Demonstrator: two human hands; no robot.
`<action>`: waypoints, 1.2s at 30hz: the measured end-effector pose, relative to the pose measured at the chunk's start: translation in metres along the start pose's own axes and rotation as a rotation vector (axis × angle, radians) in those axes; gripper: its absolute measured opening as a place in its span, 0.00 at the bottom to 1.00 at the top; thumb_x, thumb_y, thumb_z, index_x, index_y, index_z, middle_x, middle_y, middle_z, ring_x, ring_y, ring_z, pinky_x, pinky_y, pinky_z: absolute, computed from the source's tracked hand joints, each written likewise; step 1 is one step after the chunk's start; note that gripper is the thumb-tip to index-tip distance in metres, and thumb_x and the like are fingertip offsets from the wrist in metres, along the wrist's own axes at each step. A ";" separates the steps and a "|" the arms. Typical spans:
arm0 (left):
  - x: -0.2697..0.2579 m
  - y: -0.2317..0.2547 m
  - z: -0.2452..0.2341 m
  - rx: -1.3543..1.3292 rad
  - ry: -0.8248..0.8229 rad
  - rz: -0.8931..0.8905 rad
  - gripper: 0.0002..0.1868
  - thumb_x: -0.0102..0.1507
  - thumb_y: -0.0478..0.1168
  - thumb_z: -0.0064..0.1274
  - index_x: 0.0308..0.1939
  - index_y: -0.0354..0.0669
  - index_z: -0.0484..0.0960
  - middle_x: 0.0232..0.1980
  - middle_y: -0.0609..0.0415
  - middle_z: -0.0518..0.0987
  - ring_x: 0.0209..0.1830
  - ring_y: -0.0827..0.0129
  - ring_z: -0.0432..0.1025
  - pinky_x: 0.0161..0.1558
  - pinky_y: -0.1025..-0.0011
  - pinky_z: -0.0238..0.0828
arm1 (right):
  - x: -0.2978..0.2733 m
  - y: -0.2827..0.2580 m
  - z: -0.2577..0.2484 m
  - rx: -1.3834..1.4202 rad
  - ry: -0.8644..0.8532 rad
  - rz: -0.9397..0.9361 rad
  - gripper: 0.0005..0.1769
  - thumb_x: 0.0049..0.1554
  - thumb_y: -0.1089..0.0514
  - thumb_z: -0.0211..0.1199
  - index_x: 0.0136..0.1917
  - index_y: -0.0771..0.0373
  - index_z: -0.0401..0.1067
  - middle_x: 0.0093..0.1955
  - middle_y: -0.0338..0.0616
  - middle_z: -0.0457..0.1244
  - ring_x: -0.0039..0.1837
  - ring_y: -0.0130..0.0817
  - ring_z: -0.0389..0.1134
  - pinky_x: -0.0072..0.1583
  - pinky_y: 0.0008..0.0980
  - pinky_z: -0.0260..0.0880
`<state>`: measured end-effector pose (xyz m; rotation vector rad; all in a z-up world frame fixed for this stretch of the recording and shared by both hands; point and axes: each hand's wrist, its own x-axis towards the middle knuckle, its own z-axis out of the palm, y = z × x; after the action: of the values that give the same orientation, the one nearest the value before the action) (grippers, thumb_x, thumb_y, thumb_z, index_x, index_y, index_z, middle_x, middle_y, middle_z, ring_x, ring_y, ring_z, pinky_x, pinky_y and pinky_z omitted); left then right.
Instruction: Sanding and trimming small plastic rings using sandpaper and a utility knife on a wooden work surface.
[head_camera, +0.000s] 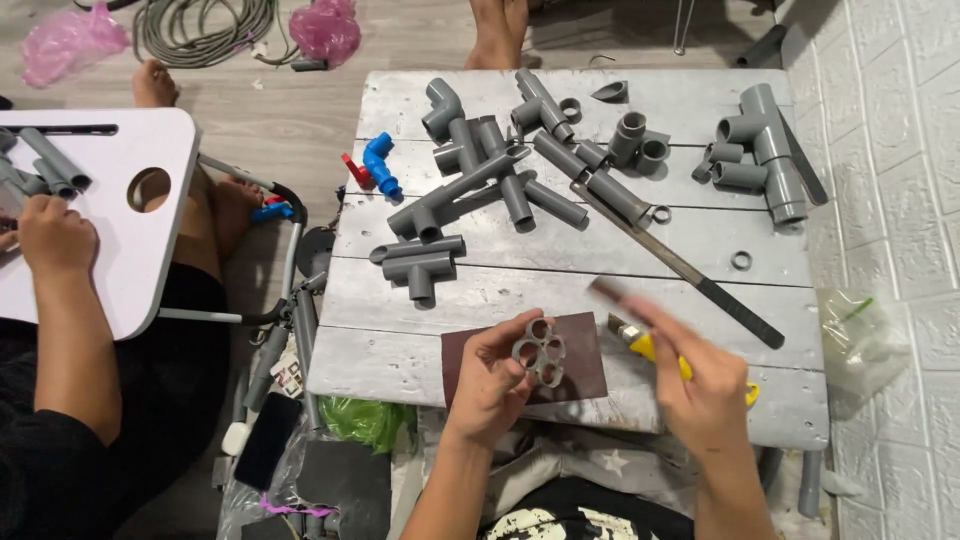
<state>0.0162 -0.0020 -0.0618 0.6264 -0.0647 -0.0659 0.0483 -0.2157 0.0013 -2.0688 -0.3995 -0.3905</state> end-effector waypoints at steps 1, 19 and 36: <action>0.000 -0.001 -0.001 -0.003 0.001 -0.001 0.41 0.55 0.45 0.75 0.65 0.28 0.74 0.60 0.41 0.79 0.52 0.63 0.78 0.53 0.72 0.80 | 0.004 0.001 0.000 -0.003 -0.002 0.001 0.19 0.55 0.76 0.57 0.59 0.70 0.76 0.60 0.45 0.71 0.26 0.21 0.61 0.30 0.19 0.58; -0.001 0.011 0.018 0.199 -0.111 0.032 0.36 0.56 0.40 0.73 0.63 0.30 0.76 0.60 0.46 0.80 0.56 0.66 0.74 0.61 0.72 0.72 | 0.022 -0.050 0.008 -0.053 -0.194 -0.326 0.16 0.43 0.68 0.72 0.47 0.62 0.78 0.47 0.38 0.68 0.54 0.36 0.69 0.72 0.49 0.65; -0.001 0.003 0.006 -0.035 -0.051 -0.099 0.38 0.60 0.46 0.70 0.66 0.27 0.73 0.60 0.41 0.78 0.48 0.66 0.77 0.45 0.76 0.81 | 0.022 -0.052 -0.002 0.029 -0.252 -0.366 0.14 0.44 0.68 0.70 0.46 0.64 0.77 0.57 0.45 0.66 0.60 0.43 0.68 0.62 0.43 0.70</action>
<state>0.0149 -0.0028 -0.0556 0.5924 -0.0815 -0.1789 0.0454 -0.1895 0.0510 -2.0210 -0.9370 -0.3363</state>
